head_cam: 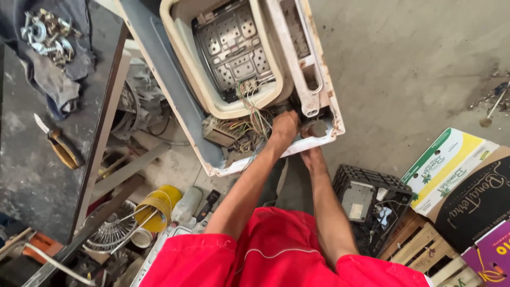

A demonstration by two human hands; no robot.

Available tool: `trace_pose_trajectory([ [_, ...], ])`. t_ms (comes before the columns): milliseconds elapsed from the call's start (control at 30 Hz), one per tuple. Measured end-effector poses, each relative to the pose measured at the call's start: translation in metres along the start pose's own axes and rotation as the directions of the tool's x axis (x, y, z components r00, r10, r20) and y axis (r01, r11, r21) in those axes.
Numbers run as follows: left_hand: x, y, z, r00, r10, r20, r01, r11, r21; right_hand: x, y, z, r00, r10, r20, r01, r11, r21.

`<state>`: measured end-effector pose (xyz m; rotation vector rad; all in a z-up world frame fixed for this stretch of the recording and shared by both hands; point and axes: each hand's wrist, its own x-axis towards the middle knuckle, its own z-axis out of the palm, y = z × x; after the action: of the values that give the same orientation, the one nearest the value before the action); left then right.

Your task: Dismantling and repairing the internal wiring and components of an appliance frame using pliers and a screwdriver.

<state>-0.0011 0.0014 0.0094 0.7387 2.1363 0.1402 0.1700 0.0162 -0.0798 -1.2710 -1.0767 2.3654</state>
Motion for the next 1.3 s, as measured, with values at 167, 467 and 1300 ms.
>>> trace_pose_trajectory([
  [167, 0.009, -0.016, 0.028, 1.0, -0.014, 0.015, 0.015, 1.0, -0.02, 0.008, -0.007, 0.009, 0.998, 0.064, 0.004, -0.064, 0.99, 0.124],
  [467, 0.022, -0.043, 0.094, 0.997, 0.081, -0.004, -0.081, 0.995, -0.057, 0.011, -0.011, 0.024, 0.982, 0.169, -0.083, -0.163, 0.984, 0.073],
  [1300, -0.019, 0.004, -0.039, 0.976, -0.096, 0.194, 0.14, 0.964, -0.226, -0.078, -0.185, 0.143, 0.977, 0.105, -0.185, -0.068, 0.978, 0.196],
])
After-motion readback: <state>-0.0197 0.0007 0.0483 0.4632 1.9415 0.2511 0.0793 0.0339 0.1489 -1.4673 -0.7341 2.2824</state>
